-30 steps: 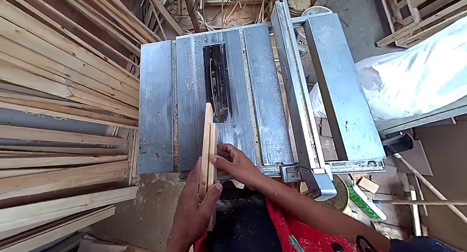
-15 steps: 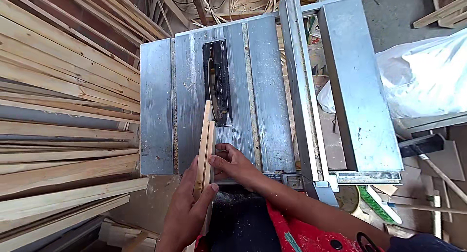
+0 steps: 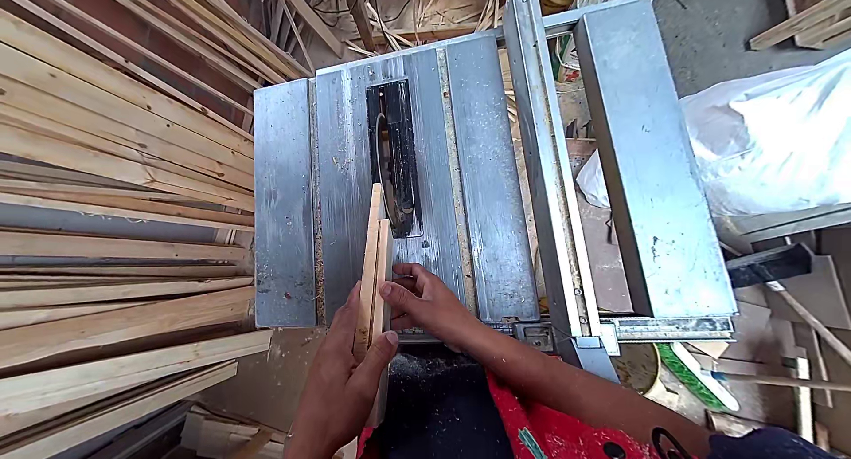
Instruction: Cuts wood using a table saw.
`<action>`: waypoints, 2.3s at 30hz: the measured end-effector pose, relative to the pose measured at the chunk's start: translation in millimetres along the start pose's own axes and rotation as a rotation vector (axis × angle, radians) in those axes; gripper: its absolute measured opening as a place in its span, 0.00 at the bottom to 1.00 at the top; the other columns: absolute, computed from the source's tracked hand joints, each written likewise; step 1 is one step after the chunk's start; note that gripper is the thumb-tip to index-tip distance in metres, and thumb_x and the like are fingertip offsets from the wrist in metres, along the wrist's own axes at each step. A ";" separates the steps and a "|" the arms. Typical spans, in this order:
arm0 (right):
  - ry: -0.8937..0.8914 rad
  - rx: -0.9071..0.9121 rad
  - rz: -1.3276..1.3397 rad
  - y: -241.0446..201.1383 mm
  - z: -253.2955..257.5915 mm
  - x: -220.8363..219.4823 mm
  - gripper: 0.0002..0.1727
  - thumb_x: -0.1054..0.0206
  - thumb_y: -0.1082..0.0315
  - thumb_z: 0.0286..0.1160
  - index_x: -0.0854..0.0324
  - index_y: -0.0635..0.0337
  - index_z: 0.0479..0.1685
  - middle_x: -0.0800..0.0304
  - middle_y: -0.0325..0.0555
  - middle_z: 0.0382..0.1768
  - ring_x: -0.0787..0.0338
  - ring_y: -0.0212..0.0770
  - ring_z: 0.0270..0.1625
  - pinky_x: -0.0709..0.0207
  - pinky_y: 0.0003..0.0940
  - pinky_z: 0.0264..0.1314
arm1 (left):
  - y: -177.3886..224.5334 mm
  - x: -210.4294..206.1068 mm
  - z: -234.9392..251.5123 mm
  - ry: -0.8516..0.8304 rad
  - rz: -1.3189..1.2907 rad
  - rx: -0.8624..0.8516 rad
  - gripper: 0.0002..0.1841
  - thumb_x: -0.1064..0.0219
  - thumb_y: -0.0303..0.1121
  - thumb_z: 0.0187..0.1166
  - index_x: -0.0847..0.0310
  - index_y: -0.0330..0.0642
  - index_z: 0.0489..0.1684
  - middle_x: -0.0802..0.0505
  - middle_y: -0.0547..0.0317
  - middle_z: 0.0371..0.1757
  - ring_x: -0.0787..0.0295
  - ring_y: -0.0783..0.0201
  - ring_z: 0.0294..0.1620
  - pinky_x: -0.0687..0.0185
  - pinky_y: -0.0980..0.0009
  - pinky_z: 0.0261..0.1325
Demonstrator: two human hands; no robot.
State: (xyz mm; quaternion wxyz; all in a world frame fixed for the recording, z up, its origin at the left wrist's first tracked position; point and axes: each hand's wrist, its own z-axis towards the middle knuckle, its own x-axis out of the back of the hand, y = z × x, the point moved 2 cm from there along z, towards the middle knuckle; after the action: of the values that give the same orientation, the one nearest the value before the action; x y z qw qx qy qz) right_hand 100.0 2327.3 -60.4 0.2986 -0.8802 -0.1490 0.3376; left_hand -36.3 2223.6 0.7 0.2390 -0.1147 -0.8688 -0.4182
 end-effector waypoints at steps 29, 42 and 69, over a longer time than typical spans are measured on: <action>-0.020 0.010 -0.001 -2.1 3.3 -2.2 0.40 0.26 0.56 0.77 0.40 0.71 0.80 0.10 0.55 0.52 0.04 0.44 0.47 0.06 0.39 0.51 | 10.6 8.3 23.7 0.015 0.028 0.050 0.45 0.35 0.58 0.74 0.41 0.44 0.91 0.11 0.57 0.70 0.12 0.68 0.65 0.15 0.62 0.70; -0.005 -0.001 0.018 -6.6 4.6 -0.6 0.36 0.27 0.57 0.78 0.36 0.71 0.76 0.09 0.55 0.50 0.03 0.44 0.44 0.06 0.39 0.49 | 14.2 6.6 25.8 0.028 0.002 0.038 0.44 0.34 0.57 0.74 0.42 0.46 0.92 0.11 0.58 0.70 0.11 0.67 0.65 0.15 0.61 0.70; 0.005 -0.003 0.038 -7.9 8.3 6.3 0.34 0.28 0.56 0.79 0.34 0.73 0.73 0.08 0.55 0.50 0.03 0.43 0.45 0.05 0.38 0.49 | 21.9 3.3 34.5 0.027 0.069 0.055 0.45 0.35 0.58 0.73 0.42 0.44 0.91 0.12 0.57 0.71 0.12 0.69 0.65 0.15 0.63 0.70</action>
State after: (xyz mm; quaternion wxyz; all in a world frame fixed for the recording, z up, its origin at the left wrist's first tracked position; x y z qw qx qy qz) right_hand 98.5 2339.8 -63.7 0.2910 -0.8841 -0.1323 0.3409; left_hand -41.4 2264.3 -1.4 0.2683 -0.1325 -0.8721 -0.3872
